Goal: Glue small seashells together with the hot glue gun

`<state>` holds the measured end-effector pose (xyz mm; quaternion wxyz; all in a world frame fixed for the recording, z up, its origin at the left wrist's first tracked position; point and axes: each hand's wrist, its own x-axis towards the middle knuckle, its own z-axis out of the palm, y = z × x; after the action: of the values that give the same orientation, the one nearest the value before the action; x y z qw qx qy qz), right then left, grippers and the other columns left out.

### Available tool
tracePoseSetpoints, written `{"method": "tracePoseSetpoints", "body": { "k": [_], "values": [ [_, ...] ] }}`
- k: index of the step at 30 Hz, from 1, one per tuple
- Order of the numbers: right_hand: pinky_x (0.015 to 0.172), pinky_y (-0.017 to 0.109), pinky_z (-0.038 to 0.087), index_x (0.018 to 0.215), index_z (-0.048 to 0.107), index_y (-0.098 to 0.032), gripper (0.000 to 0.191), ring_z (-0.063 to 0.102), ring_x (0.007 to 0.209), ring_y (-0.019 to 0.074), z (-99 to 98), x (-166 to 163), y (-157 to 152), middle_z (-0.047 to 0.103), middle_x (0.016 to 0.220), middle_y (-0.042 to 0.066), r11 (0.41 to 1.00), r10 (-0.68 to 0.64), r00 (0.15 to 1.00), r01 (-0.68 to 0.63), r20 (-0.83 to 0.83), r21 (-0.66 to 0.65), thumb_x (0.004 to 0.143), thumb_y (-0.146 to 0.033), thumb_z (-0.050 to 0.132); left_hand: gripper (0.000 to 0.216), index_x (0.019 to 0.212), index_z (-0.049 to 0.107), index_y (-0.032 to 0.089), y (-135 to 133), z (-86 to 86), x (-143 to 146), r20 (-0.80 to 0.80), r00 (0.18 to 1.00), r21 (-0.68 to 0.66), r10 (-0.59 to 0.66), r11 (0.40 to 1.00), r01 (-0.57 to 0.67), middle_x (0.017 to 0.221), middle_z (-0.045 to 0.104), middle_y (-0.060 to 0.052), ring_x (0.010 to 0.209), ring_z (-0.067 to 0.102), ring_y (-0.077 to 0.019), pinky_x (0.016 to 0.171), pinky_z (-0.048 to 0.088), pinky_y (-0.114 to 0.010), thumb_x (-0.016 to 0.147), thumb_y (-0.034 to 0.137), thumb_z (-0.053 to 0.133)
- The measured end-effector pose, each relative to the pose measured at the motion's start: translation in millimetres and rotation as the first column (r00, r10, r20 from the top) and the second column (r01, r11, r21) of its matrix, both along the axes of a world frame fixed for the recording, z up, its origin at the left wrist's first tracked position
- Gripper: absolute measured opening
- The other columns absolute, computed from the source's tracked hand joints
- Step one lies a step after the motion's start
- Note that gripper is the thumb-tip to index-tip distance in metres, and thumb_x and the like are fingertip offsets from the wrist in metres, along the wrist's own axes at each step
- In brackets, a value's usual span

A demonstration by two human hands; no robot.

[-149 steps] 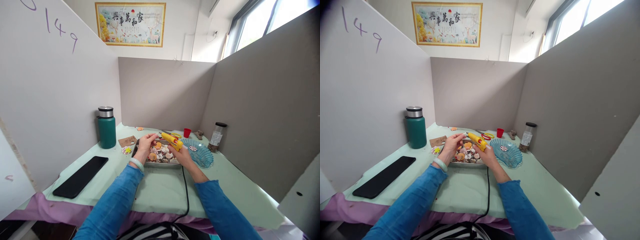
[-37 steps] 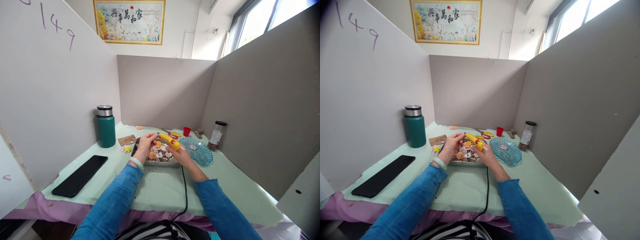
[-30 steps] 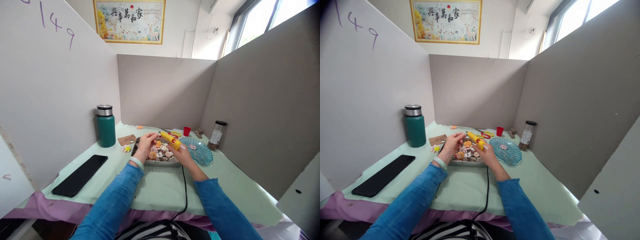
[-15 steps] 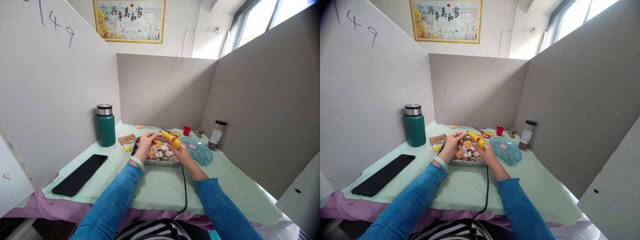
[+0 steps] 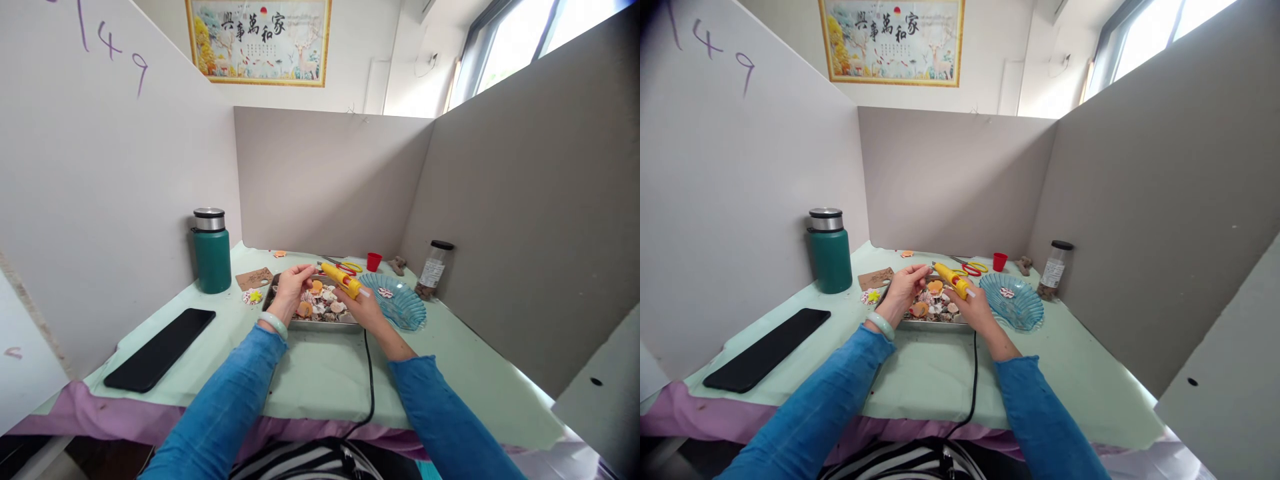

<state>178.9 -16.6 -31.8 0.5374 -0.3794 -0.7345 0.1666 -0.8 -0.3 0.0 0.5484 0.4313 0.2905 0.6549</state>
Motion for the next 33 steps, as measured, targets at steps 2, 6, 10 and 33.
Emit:
{"method": "tracePoseSetpoints", "body": {
  "k": [2, 6, 10, 33],
  "values": [
    [0.061, 0.03, 0.046, 0.101, 0.063, -0.015, 0.04, 0.056, 0.064, 0.0175, 0.4, 0.1, -0.4, 0.065, 0.075, 0.004, 1.0, 0.001, 1.0, -0.001, 0.013, 0.006, 0.078, -0.048, 0.06, 0.035, 0.075, 0.064, 0.01, 0.0, 0.1, -0.1, 0.014, 1.0, 0.001, -0.009, 1.0, 0.009, 0.067, 0.064, -0.002, 0.044, 0.044, -0.0033, 0.041, 0.032, -0.018, 0.052, 0.03, 0.081],
    [0.061, 0.029, 0.045, 0.102, 0.063, -0.016, 0.039, 0.056, 0.063, 0.0168, 1.9, 0.0, -1.9, 0.064, 0.076, 0.004, 0.999, 0.036, 0.999, -0.036, 0.039, 0.009, 0.079, -0.047, 0.059, 0.034, 0.076, 0.064, 0.01, 1.8, -1.1, -0.4, 0.041, 0.999, -0.023, -0.029, 0.999, 0.03, 0.065, 0.063, -0.001, 0.044, 0.044, -0.0031, 0.042, 0.034, -0.017, 0.053, 0.028, 0.082],
    [0.061, 0.029, 0.045, 0.101, 0.061, -0.016, 0.038, 0.056, 0.065, 0.0173, 3.4, -0.3, -3.3, 0.064, 0.077, 0.003, 1.0, 0.015, 1.0, -0.016, 0.015, 0.019, 0.079, -0.046, 0.06, 0.032, 0.076, 0.065, 0.01, 4.4, -2.9, -0.9, 0.061, 0.996, -0.023, -0.059, 0.998, 0.061, 0.071, 0.066, -0.003, 0.046, 0.045, -0.0024, 0.044, 0.036, -0.017, 0.054, 0.026, 0.082],
    [0.062, 0.028, 0.042, 0.1, 0.058, -0.018, 0.031, 0.053, 0.064, 0.0153, 6.7, -0.1, -7.9, 0.061, 0.077, 0.001, 0.996, 0.001, 0.996, -0.01, 0.094, 0.088, 0.082, -0.044, 0.056, 0.031, 0.076, 0.066, 0.01, 6.0, -3.7, -1.9, 0.073, 0.996, -0.042, -0.058, 0.997, 0.062, 0.071, 0.065, -0.003, 0.045, 0.044, -0.0024, 0.043, 0.035, -0.017, 0.054, 0.025, 0.082]
  ]
}}
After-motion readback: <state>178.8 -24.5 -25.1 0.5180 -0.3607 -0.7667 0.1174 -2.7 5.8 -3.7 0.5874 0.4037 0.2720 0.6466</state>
